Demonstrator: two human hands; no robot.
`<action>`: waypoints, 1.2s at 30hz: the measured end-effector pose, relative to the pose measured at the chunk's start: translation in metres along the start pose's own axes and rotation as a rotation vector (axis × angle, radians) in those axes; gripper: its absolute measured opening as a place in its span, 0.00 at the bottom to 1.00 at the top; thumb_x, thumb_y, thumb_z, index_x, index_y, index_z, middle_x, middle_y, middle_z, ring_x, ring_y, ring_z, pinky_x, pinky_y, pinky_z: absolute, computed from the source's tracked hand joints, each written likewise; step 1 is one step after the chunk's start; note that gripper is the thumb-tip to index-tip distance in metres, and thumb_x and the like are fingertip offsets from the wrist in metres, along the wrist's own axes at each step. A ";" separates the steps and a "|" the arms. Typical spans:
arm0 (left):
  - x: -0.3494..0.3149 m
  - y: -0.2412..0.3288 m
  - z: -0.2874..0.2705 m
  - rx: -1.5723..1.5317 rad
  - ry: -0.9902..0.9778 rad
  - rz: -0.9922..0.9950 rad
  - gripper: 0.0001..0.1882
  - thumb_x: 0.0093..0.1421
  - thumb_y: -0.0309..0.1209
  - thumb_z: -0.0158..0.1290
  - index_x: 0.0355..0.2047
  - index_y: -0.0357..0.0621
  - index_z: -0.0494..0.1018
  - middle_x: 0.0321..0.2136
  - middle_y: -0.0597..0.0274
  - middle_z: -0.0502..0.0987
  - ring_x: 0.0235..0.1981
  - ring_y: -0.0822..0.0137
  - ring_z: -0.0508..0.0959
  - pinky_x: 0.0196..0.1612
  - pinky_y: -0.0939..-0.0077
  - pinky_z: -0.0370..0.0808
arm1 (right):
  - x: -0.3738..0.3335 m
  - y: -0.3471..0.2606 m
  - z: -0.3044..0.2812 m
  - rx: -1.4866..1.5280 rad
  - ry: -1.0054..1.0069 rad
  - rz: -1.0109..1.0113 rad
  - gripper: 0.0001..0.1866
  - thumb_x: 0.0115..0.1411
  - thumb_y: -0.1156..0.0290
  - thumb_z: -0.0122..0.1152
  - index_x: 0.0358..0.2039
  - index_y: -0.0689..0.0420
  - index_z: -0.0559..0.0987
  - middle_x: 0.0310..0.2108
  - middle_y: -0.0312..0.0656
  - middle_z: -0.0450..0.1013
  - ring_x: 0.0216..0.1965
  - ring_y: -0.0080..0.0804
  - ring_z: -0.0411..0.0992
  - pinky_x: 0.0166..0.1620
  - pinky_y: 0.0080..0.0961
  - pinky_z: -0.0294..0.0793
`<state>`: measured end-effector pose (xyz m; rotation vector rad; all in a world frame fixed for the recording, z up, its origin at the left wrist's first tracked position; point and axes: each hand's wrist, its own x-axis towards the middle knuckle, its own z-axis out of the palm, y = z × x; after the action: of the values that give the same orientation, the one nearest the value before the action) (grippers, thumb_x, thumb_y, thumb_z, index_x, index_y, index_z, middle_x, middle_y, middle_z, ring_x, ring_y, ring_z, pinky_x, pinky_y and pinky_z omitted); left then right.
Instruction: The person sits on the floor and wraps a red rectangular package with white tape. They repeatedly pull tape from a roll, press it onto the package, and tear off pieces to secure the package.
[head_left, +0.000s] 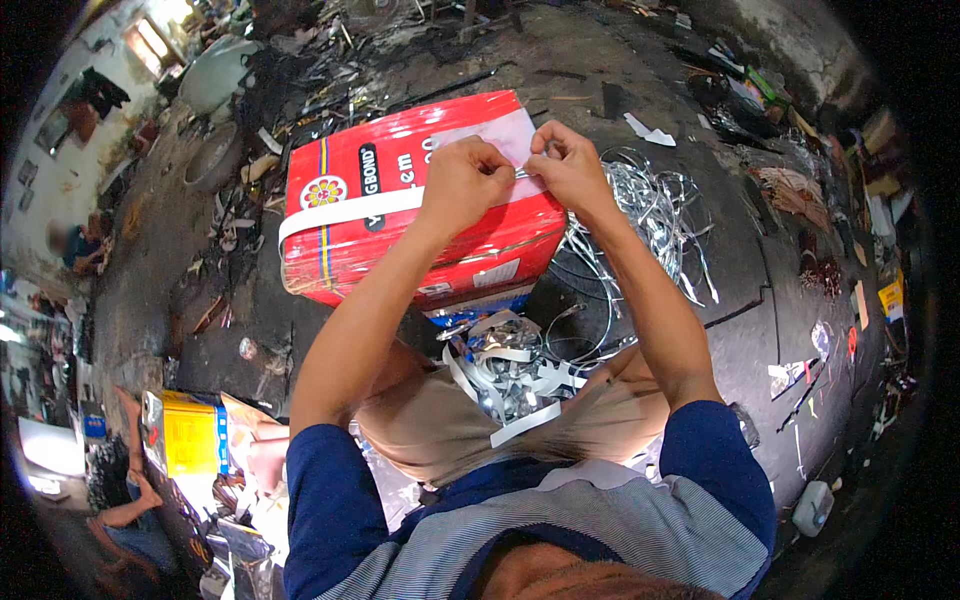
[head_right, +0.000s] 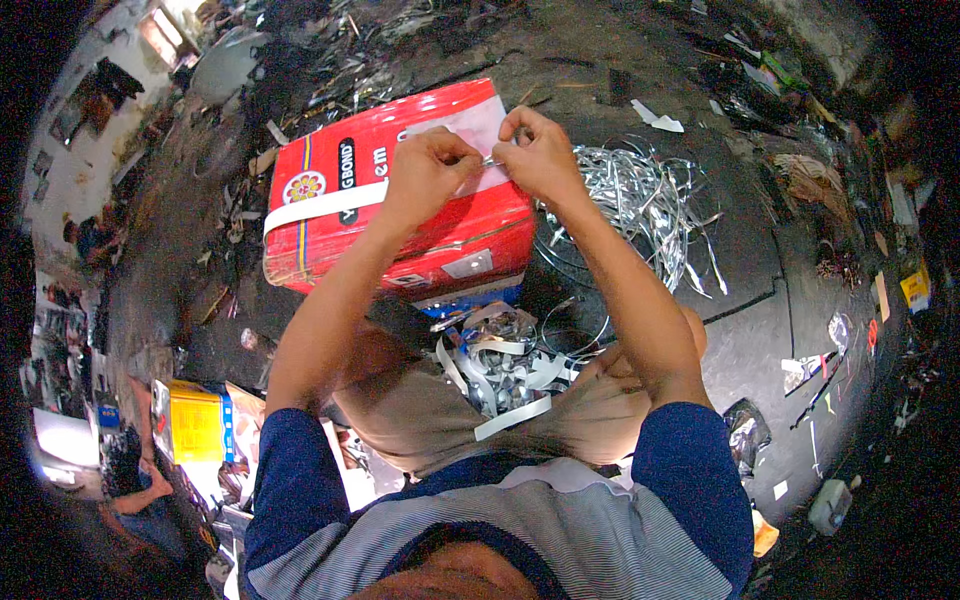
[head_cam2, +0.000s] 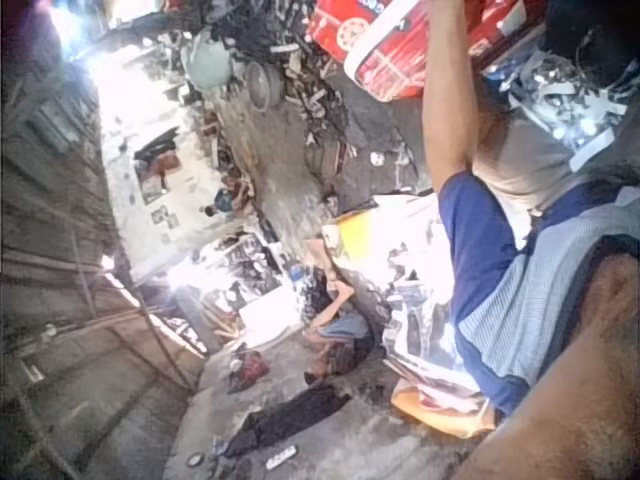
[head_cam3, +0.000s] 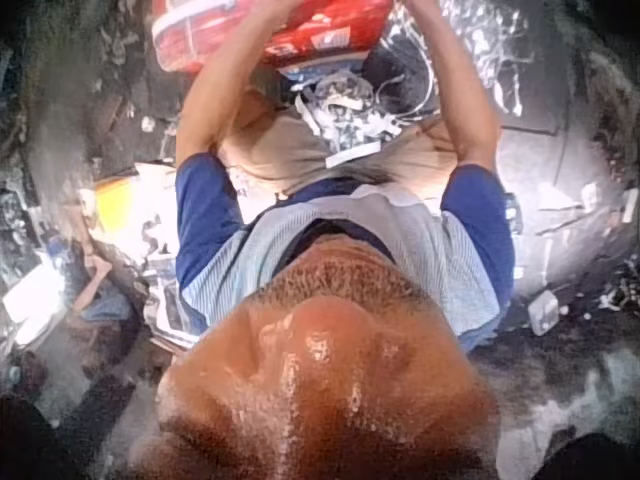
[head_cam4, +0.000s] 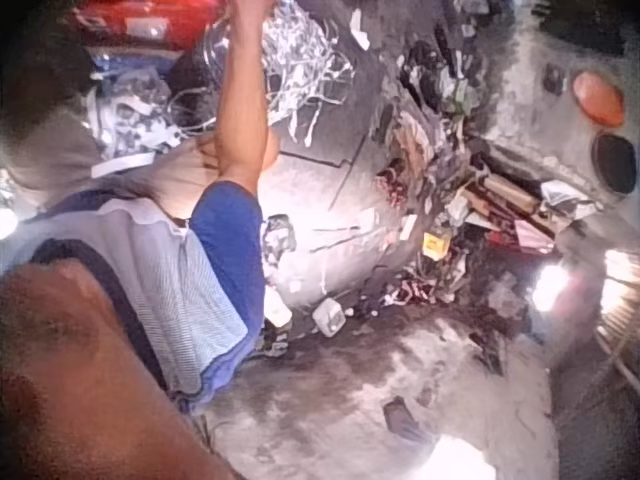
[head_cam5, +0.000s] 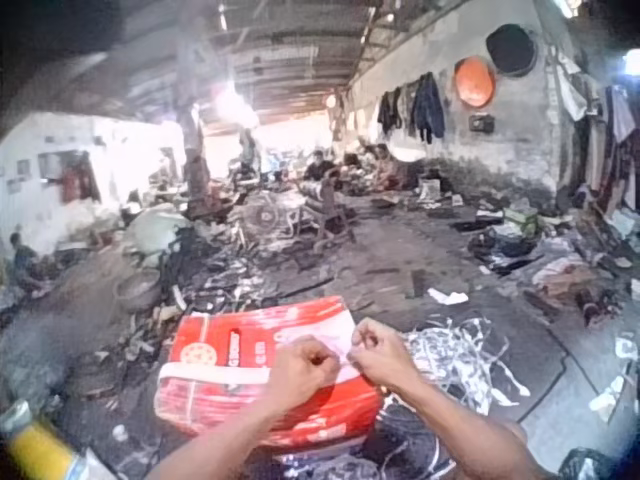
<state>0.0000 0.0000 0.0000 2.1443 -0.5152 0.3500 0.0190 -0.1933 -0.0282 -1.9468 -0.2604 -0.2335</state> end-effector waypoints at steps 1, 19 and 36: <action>0.004 -0.004 -0.005 0.028 -0.058 0.003 0.08 0.51 0.30 0.62 0.29 0.38 0.83 0.29 0.50 0.82 0.29 0.57 0.83 0.36 0.65 0.79 | -0.001 0.001 0.005 0.026 0.000 0.028 0.14 0.53 0.71 0.67 0.40 0.54 0.73 0.17 0.30 0.64 0.19 0.17 0.60 0.22 0.23 0.57; 0.013 0.006 0.022 -0.188 0.019 0.235 0.04 0.53 0.24 0.63 0.28 0.36 0.82 0.23 0.61 0.77 0.23 0.74 0.75 0.29 0.79 0.71 | -0.025 0.008 -0.010 0.649 -0.022 0.230 0.16 0.68 0.61 0.59 0.25 0.55 0.72 0.19 0.29 0.65 0.17 0.16 0.58 0.19 0.20 0.56; 0.019 0.006 0.028 -0.272 0.009 0.150 0.04 0.53 0.24 0.62 0.29 0.36 0.83 0.26 0.60 0.80 0.25 0.72 0.79 0.29 0.79 0.75 | 0.033 0.011 -0.001 -0.328 0.273 -0.033 0.20 0.65 0.57 0.58 0.36 0.66 0.80 0.32 0.53 0.80 0.33 0.42 0.79 0.40 0.35 0.75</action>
<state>0.0152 -0.0303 -0.0039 1.8458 -0.6799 0.3508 0.0536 -0.1962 -0.0276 -2.2041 -0.0763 -0.5897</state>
